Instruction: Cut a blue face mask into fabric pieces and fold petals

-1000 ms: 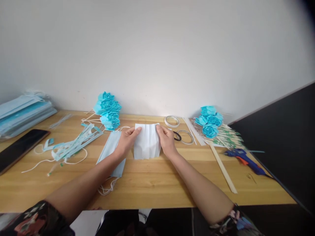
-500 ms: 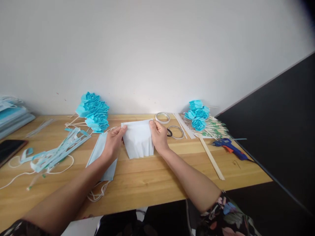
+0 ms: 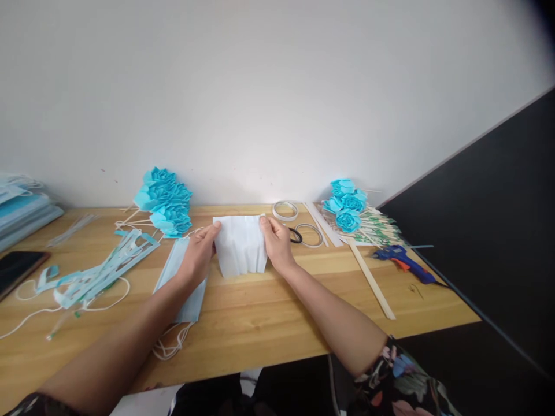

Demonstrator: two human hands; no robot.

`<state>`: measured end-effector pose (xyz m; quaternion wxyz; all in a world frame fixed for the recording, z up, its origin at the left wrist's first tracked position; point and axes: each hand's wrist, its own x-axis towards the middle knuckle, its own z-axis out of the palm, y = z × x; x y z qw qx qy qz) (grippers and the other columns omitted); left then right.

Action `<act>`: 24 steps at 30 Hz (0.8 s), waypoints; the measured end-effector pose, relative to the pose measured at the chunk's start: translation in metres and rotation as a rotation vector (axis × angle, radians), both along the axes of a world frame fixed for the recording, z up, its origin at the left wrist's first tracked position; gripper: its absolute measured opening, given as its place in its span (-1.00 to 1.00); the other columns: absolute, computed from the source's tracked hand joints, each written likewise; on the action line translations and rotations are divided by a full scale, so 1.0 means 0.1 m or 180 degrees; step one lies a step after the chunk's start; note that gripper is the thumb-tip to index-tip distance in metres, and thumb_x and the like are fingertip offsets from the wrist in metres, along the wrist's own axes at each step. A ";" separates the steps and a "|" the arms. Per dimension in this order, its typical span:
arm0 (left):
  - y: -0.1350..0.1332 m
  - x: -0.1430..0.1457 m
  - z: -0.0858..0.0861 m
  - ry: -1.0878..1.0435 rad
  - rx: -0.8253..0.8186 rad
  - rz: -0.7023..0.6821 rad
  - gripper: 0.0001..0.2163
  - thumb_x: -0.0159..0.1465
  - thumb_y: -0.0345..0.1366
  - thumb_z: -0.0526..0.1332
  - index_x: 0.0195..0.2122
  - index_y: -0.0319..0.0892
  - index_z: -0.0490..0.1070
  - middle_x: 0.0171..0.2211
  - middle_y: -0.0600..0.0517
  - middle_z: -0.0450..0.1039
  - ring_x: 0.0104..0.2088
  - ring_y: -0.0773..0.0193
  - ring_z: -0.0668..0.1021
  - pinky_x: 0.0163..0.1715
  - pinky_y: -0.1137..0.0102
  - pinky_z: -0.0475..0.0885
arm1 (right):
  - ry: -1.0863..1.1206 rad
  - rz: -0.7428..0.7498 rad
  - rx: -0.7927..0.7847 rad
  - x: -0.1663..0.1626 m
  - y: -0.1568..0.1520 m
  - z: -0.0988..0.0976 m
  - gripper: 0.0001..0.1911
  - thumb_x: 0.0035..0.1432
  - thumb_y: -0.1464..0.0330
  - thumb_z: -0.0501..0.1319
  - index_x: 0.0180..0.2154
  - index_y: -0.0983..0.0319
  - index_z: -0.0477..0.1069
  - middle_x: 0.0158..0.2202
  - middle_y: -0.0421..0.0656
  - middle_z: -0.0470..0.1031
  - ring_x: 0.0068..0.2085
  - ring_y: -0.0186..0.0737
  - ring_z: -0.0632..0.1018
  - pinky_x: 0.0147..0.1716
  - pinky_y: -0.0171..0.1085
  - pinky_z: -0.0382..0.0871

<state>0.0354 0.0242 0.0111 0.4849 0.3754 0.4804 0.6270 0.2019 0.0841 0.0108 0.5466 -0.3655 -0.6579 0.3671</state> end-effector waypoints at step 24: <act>0.05 -0.02 -0.12 0.0806 0.0173 0.0587 -0.67 0.10 -0.01 0.27 -0.41 -0.24 0.48 -0.52 0.07 0.42 -0.47 0.30 0.41 -0.50 0.46 0.26 | -0.0249 -0.0321 0.0131 -0.02 -0.03 -0.03 -0.55 0.26 0.14 0.08 -0.58 0.18 0.00 -0.59 -0.32 -0.05 -0.52 -0.38 0.08 -0.54 -0.33 -0.03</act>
